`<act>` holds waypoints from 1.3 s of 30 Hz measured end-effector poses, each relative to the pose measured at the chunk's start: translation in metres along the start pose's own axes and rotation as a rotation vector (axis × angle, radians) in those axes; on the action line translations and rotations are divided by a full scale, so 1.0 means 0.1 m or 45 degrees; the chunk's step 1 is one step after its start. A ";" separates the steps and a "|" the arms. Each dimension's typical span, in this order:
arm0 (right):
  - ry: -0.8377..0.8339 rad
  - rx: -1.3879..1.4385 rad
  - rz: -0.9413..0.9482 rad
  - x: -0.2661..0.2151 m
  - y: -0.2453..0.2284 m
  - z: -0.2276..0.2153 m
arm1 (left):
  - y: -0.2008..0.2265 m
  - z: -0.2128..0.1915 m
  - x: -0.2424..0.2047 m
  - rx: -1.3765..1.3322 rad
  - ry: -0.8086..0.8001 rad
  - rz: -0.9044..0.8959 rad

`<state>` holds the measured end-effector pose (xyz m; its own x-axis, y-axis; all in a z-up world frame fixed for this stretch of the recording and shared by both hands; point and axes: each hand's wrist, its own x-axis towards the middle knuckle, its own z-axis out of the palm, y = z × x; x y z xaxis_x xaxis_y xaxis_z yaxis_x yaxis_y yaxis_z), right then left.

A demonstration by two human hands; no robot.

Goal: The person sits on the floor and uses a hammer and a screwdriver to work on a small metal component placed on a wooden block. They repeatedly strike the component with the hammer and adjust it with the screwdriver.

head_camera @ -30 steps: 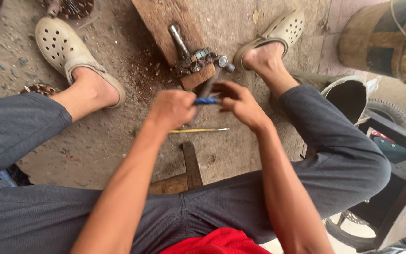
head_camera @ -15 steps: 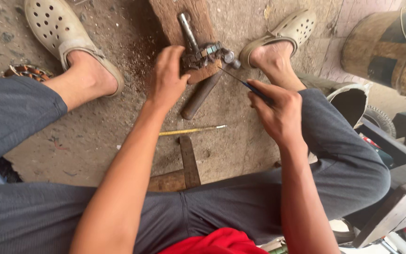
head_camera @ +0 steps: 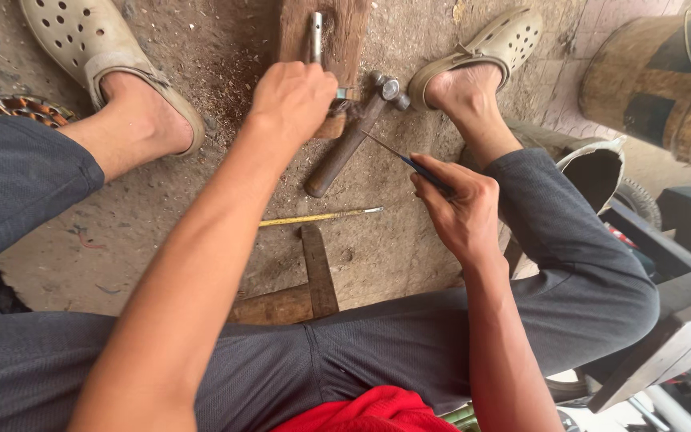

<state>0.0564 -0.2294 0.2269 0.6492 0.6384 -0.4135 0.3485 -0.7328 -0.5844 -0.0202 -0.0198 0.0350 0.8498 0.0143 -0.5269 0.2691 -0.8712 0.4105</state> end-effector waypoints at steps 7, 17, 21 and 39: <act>0.036 -0.068 -0.233 0.14 -0.11 0.10 | -0.23 -0.02 -0.20 -0.120 0.339 0.152; 0.015 -0.406 -0.502 0.48 -0.03 0.31 | -0.28 -0.02 -0.29 -0.180 0.445 0.229; -0.188 -0.743 -0.579 0.70 -0.12 0.32 | -0.25 0.06 -0.27 -0.169 0.470 0.221; -0.109 -0.373 -0.473 0.69 -0.14 0.18 | -0.10 0.21 -0.32 -0.737 0.832 -0.006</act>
<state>0.0843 -0.1709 0.1944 0.3910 0.8776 -0.2775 0.7300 -0.4793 -0.4872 -0.0600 -0.0221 0.0324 0.8902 0.4502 -0.0698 0.3102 -0.4867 0.8166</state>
